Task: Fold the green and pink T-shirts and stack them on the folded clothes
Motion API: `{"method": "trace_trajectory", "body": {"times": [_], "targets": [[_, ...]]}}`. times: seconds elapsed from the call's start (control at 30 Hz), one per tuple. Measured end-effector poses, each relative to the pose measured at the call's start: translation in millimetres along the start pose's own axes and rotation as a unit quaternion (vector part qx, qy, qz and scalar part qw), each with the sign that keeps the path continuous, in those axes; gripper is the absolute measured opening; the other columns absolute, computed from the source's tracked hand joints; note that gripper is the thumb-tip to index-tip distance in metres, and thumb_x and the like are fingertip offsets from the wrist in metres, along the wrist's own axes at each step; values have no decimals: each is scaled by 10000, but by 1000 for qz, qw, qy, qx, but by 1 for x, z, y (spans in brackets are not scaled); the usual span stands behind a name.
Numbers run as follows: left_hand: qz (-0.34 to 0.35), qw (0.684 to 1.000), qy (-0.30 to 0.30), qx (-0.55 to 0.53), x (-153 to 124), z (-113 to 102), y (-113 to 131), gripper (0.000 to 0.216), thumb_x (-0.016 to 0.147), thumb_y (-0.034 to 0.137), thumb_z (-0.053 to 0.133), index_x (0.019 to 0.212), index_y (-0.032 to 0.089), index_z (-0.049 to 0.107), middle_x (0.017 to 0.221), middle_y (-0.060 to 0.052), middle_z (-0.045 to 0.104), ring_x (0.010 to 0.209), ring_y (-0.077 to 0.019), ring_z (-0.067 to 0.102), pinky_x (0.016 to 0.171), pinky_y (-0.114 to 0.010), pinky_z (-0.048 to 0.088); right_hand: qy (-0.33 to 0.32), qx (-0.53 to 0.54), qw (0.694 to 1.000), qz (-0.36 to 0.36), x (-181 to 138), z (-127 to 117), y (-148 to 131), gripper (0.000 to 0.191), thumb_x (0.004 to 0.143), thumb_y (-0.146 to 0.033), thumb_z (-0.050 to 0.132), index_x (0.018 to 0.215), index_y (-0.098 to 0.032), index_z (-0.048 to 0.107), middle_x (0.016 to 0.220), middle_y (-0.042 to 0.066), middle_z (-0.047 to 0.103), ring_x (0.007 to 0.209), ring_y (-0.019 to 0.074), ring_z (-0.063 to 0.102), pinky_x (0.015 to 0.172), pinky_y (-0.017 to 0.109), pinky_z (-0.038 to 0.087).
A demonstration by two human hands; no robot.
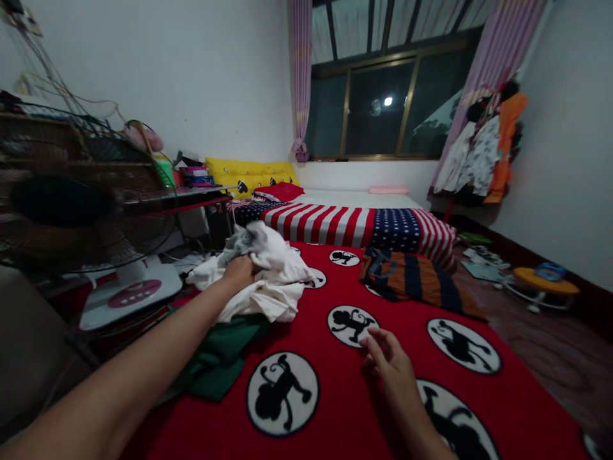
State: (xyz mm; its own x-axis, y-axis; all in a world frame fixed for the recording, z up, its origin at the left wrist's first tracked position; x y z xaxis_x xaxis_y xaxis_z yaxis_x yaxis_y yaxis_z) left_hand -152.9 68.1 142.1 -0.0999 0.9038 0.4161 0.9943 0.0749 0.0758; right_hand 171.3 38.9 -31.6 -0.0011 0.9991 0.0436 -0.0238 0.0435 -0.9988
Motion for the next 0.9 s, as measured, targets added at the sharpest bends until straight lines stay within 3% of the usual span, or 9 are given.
{"method": "trace_trajectory", "body": {"times": [0.1,0.23,0.33,0.4,0.53,0.63,0.7,0.8,0.9], "targets": [[18,995,-80,55,-4,32,-9,206,770,149,582,950,100,671,1000,-121,670,915,-255,636,803,-311,477,-23,-40,999,-10,-2,1,0,473,737,-585,622,992,-190,573,813,49,674,627,173,615,526,266,459],[49,986,-125,100,15,12,3,284,701,118,628,978,112,692,1147,-186,636,1003,-321,613,864,-383,458,-31,-61,998,-11,-5,1,-5,457,736,-585,618,955,-185,599,784,48,676,663,191,640,550,273,473],[56,984,-127,112,17,-7,38,269,713,129,618,966,82,697,1095,-222,647,1015,-361,603,868,-448,448,-30,-49,998,-19,-7,3,-6,446,721,-577,630,925,-180,602,774,49,674,653,186,636,548,272,476],[80,987,-113,83,3,-3,72,249,775,179,571,970,92,699,1044,-209,664,1007,-348,606,866,-452,447,-18,-39,999,-21,-7,6,-5,439,717,-569,625,917,-180,594,765,46,670,631,175,625,524,261,466],[203,963,-99,-147,-50,54,135,308,883,292,466,1118,231,655,1090,-80,661,1029,-224,600,915,-347,446,-65,-93,993,28,15,5,-7,383,684,-524,620,841,-178,571,705,31,658,508,145,577,406,222,370],[145,961,-116,-207,-84,112,155,439,865,290,502,1294,207,541,1283,-109,564,1169,-252,520,978,-389,417,-91,-216,972,29,60,-19,-27,309,696,-477,574,773,-178,588,695,40,665,532,169,605,429,243,395],[133,964,-103,-204,-96,137,158,444,880,292,487,1317,222,524,1402,-115,464,1280,-291,414,1052,-462,334,-10,-344,938,-48,99,-50,-48,238,729,-396,540,781,-182,631,757,53,685,704,197,653,572,270,466],[137,961,-97,-218,-100,150,155,421,883,300,492,1301,272,538,1434,-98,426,1312,-304,364,1076,-502,280,118,-472,872,-60,148,-99,-66,176,698,-302,564,785,-177,652,926,114,693,948,252,635,794,324,458],[132,955,-90,-250,-96,151,151,399,859,305,534,1256,301,565,1411,-79,448,1298,-293,377,1074,-500,283,157,-499,853,-12,174,-129,-63,91,631,-257,615,671,-175,620,781,132,680,854,295,641,733,369,452]]}}
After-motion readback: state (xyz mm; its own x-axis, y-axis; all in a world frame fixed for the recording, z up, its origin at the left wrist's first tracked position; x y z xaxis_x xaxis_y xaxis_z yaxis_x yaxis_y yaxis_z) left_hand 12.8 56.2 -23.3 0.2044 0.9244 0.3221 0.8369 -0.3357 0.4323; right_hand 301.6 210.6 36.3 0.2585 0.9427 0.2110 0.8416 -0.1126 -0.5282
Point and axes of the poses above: each hand's wrist, its own x-axis towards the middle knuckle, its own z-axis out of the palm, y = z × x, the point moved 2 cm from there along x, towards the middle knuckle
